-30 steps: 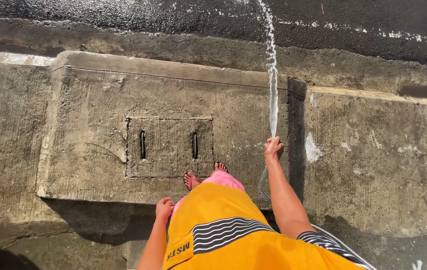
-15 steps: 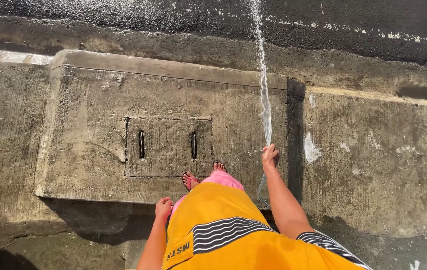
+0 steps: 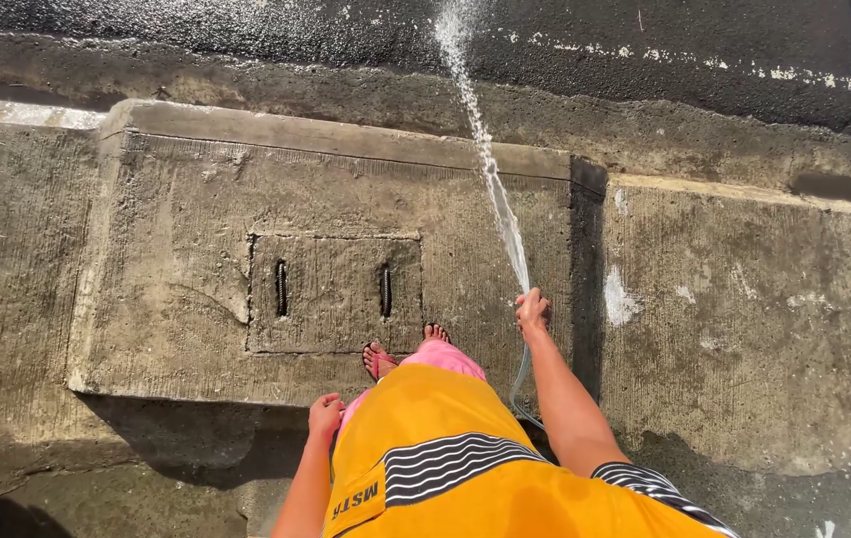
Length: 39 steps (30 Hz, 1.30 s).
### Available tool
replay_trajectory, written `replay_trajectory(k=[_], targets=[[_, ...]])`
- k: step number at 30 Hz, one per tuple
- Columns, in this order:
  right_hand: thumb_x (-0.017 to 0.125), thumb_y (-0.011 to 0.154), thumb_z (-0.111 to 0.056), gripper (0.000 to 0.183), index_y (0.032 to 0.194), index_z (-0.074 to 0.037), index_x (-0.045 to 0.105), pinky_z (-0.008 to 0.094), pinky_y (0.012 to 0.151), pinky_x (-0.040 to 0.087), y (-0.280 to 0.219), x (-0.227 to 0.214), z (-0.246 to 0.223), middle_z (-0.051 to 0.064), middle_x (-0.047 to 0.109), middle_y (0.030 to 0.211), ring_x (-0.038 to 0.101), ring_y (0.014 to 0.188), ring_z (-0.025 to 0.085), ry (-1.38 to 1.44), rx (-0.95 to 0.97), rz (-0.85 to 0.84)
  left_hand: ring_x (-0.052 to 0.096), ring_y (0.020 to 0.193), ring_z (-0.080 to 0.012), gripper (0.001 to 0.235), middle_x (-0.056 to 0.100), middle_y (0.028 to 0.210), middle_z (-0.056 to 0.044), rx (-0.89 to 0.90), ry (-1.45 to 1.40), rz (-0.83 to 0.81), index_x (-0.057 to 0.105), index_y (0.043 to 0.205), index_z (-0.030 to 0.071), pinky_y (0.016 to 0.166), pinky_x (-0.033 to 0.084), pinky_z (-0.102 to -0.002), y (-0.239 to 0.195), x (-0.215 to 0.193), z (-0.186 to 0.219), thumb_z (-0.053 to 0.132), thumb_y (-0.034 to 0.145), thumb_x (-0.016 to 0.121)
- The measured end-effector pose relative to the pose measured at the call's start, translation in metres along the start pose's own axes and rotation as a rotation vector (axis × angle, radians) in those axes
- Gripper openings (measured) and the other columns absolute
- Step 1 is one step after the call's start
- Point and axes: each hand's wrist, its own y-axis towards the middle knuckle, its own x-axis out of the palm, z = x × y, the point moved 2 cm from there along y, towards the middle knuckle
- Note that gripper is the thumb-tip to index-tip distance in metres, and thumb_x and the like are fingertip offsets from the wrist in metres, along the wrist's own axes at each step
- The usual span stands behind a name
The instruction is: Cleaning a concrete pavement by spraying it with water from a hose
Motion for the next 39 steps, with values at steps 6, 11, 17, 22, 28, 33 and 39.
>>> replay_trajectory(k=[6, 11, 17, 22, 28, 33, 39], targets=[[0.049, 0.097, -0.052, 0.052, 0.084, -0.011, 0.080, 0.035, 0.046, 0.054, -0.040, -0.016, -0.036, 0.010, 0.059, 0.056, 0.061, 0.045, 0.025, -0.054, 0.029, -0.034, 0.089, 0.097, -0.0228, 0.045, 0.092, 0.115, -0.005, 0.005, 0.091, -0.005, 0.088, 0.134, 0.026, 0.092, 0.071, -0.037, 0.003, 0.003, -0.004, 0.030, 0.089, 0.082], [0.048, 0.098, -0.054, 0.055, 0.085, -0.013, 0.081, 0.037, 0.050, 0.058, -0.028, -0.011, -0.029, 0.009, 0.063, 0.058, 0.067, 0.049, 0.026, -0.097, 0.020, -0.054, 0.090, 0.097, -0.0217, 0.043, 0.092, 0.111, -0.001, 0.016, 0.111, 0.005, 0.088, 0.132, 0.029, 0.094, 0.069, -0.035, 0.004, 0.004, -0.007, 0.033, 0.090, 0.080], [0.049, 0.098, -0.054, 0.055, 0.086, -0.012, 0.082, 0.037, 0.049, 0.058, -0.035, -0.014, -0.035, 0.011, 0.063, 0.058, 0.066, 0.049, 0.027, -0.086, -0.015, -0.059, 0.090, 0.095, -0.0192, 0.042, 0.093, 0.109, 0.002, 0.013, 0.127, 0.016, 0.088, 0.131, 0.031, 0.094, 0.068, -0.033, 0.005, 0.004, -0.009, 0.035, 0.091, 0.078], [0.051, 0.099, -0.053, 0.055, 0.086, -0.010, 0.082, 0.036, 0.046, 0.055, -0.038, -0.016, -0.036, 0.011, 0.061, 0.056, 0.062, 0.045, 0.025, -0.061, -0.020, -0.040, 0.090, 0.095, -0.0219, 0.044, 0.093, 0.111, -0.002, 0.013, 0.123, 0.017, 0.089, 0.131, 0.029, 0.089, 0.070, -0.033, 0.006, 0.003, -0.007, 0.033, 0.088, 0.081], [0.049, 0.101, -0.054, 0.056, 0.085, -0.009, 0.078, 0.034, 0.041, 0.047, 0.001, -0.010, -0.006, 0.011, 0.055, 0.056, 0.054, 0.041, 0.021, 0.055, 0.016, -0.007, 0.089, 0.096, -0.0223, 0.047, 0.092, 0.113, -0.005, 0.021, 0.105, 0.015, 0.089, 0.133, 0.026, 0.088, 0.071, -0.035, 0.002, 0.003, -0.002, 0.031, 0.087, 0.083], [0.049, 0.105, -0.050, 0.054, 0.086, -0.005, 0.073, 0.035, 0.036, 0.042, -0.019, -0.031, -0.032, 0.015, 0.052, 0.054, 0.050, 0.038, 0.022, 0.182, -0.002, 0.024, 0.089, 0.095, -0.0257, 0.047, 0.091, 0.112, -0.010, 0.017, 0.056, 0.010, 0.088, 0.133, 0.022, 0.080, 0.074, -0.036, 0.002, 0.002, -0.003, 0.027, 0.087, 0.083], [0.050, 0.103, -0.050, 0.051, 0.085, -0.009, 0.075, 0.034, 0.035, 0.043, -0.006, -0.033, -0.032, 0.015, 0.053, 0.054, 0.049, 0.037, 0.022, 0.205, 0.017, 0.107, 0.089, 0.098, -0.0256, 0.046, 0.091, 0.113, -0.011, 0.011, 0.026, 0.012, 0.087, 0.135, 0.019, 0.081, 0.073, -0.036, 0.002, 0.001, -0.009, 0.026, 0.089, 0.081]])
